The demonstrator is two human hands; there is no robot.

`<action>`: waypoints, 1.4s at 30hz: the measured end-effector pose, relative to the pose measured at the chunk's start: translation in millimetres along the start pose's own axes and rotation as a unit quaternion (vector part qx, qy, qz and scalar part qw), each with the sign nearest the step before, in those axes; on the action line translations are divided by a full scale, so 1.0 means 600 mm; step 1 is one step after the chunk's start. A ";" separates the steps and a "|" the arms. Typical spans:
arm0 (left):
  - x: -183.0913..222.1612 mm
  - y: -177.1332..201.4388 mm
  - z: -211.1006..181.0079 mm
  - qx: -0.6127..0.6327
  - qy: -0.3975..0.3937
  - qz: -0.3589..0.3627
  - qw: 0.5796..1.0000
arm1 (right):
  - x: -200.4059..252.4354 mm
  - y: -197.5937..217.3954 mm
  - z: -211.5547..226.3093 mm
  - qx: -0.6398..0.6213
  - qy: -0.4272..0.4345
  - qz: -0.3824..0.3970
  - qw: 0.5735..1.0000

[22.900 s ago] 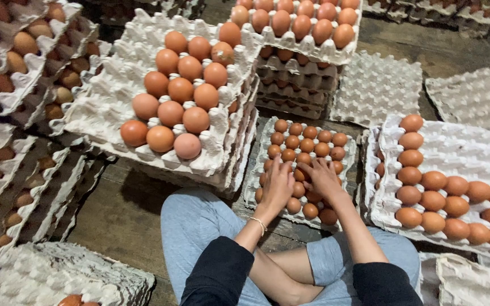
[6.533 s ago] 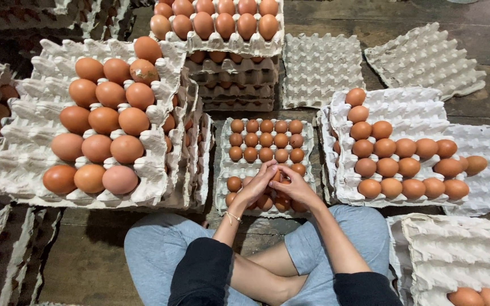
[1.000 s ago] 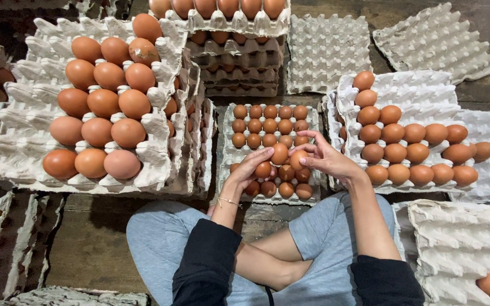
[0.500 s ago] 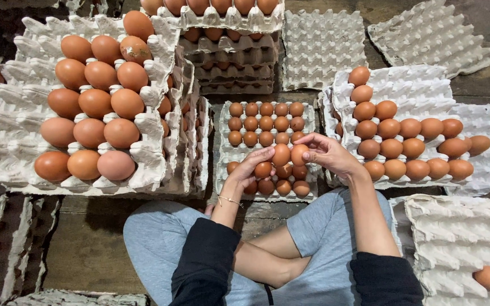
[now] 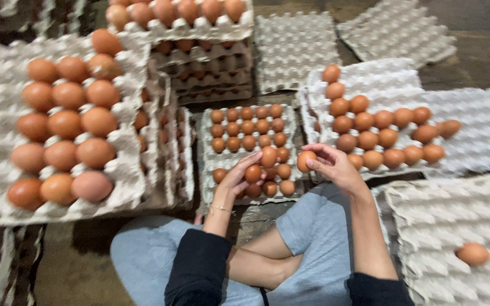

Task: A person sits on the floor and sorts eggs by picking them up and placing them into cardboard egg trays.

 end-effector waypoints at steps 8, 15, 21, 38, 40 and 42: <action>0.010 -0.061 0.022 -0.023 0.072 -0.017 0.997 | 0.304 0.241 0.004 0.035 0.056 -0.396 0.916; -0.018 -0.027 0.086 -0.005 0.068 0.018 0.997 | 0.484 0.271 0.017 0.238 0.073 -0.617 0.746; 0.007 -0.073 0.056 0.009 0.061 -0.001 0.998 | 0.488 0.238 -0.038 0.353 0.096 -0.636 0.679; 0.015 0.054 -0.072 0.083 -0.088 -0.147 0.982 | 0.225 -0.048 0.175 0.234 0.275 -0.312 0.879; 0.019 0.100 -0.066 0.094 -0.107 -0.197 0.970 | 0.177 -0.123 0.196 0.206 0.286 -0.223 0.909; 0.010 0.124 -0.048 0.132 -0.102 -0.211 0.963 | 0.140 -0.209 0.221 0.172 0.296 -0.109 0.933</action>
Point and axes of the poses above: each hand's wrist, its own x-axis away from the middle knuckle, its own y-axis out of the back of the hand, z = x × y, the point moved 10 cm from there along -x, towards the middle knuckle, and after that the axes turned 14 degrees about -y, right-handed, at the moved point
